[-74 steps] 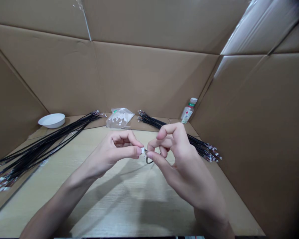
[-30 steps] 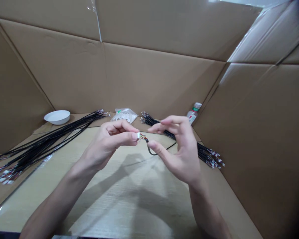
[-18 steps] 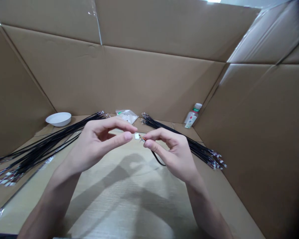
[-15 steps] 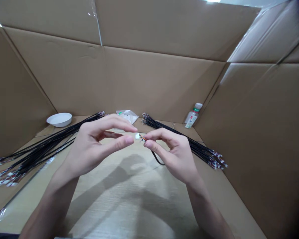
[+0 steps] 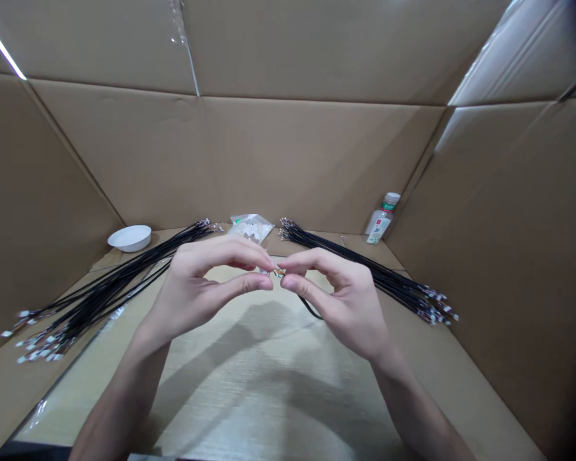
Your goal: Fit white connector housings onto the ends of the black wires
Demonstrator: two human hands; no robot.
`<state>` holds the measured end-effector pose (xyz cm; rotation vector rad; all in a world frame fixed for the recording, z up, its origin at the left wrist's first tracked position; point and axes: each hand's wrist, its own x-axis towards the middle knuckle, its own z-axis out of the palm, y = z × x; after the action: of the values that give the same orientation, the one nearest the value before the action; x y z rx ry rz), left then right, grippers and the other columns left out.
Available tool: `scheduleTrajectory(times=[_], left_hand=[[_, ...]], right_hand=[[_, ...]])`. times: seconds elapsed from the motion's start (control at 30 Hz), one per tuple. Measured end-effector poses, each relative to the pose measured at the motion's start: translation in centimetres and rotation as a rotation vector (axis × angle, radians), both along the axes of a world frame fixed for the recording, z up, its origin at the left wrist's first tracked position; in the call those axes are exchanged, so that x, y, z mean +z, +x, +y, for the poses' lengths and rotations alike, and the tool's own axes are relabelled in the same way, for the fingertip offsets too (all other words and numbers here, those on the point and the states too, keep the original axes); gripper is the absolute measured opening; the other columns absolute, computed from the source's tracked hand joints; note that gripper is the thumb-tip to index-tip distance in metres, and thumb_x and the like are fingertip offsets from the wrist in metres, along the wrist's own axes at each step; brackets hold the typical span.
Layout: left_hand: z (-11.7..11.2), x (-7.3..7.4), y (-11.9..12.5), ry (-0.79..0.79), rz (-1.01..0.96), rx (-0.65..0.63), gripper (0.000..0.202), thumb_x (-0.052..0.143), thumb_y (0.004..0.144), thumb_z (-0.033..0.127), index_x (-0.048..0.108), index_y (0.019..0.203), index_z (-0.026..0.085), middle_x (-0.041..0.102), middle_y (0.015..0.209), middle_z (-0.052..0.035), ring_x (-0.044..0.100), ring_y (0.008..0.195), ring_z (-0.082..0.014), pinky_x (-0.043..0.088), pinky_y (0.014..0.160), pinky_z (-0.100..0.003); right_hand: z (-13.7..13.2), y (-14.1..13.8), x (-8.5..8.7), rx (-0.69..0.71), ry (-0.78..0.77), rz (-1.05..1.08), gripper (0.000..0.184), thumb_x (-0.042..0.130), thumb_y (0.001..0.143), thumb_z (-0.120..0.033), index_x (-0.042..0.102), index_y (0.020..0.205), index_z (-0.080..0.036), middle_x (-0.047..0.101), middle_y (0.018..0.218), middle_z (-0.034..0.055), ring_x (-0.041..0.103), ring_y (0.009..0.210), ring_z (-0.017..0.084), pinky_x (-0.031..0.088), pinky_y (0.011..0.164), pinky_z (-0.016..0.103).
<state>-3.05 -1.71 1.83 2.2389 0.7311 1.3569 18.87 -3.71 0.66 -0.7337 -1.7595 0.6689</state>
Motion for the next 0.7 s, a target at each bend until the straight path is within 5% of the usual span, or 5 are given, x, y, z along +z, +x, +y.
scheduleTrajectory(times=[0.23,0.43,0.53,0.7], left_hand=[[1.2,-1.3,-0.3,0.193,-0.009,0.031,0.025,0.083,0.084,0.013,0.083,0.099,0.033,0.082,0.095,0.0009,0.077,0.089,-0.0187,0.062,0.083,-0.030],[2.7,-2.6,0.7,0.435,-0.217,-0.185,0.028,0.074,0.091,0.006,0.082,0.111,0.024,0.083,0.103,-0.0048,0.079,0.086,-0.0172,0.065,0.069,-0.024],[2.8,-2.8,1.1,0.430,-0.265,-0.229,0.025,0.074,0.092,0.010,0.081,0.113,0.023,0.083,0.101,-0.0065,0.080,0.082,-0.0186,0.067,0.067,-0.027],[2.6,-2.8,1.4,0.449,-0.238,-0.206,0.029,0.080,0.088,0.008,0.081,0.111,0.025,0.084,0.087,-0.0026,0.081,0.084,-0.0213,0.068,0.072,-0.032]], right_hand=[[0.2,0.0,-0.1,0.132,-0.130,0.061,0.019,0.079,0.091,-0.024,0.077,0.110,-0.024,0.080,0.096,-0.0001,0.073,0.089,0.014,0.057,0.082,0.028],[0.7,0.1,-0.3,0.313,-0.344,0.218,0.013,0.081,0.089,-0.027,0.077,0.100,-0.021,0.078,0.090,-0.0001,0.072,0.084,0.012,0.057,0.082,0.025],[0.9,0.0,-0.1,0.398,-0.421,0.258,0.013,0.071,0.097,-0.031,0.078,0.095,-0.020,0.077,0.084,0.0004,0.072,0.083,0.011,0.057,0.082,0.025],[0.9,-0.1,-0.1,0.398,-0.450,0.277,0.004,0.077,0.091,-0.026,0.079,0.091,-0.022,0.079,0.089,-0.0004,0.071,0.084,0.011,0.055,0.079,0.024]])
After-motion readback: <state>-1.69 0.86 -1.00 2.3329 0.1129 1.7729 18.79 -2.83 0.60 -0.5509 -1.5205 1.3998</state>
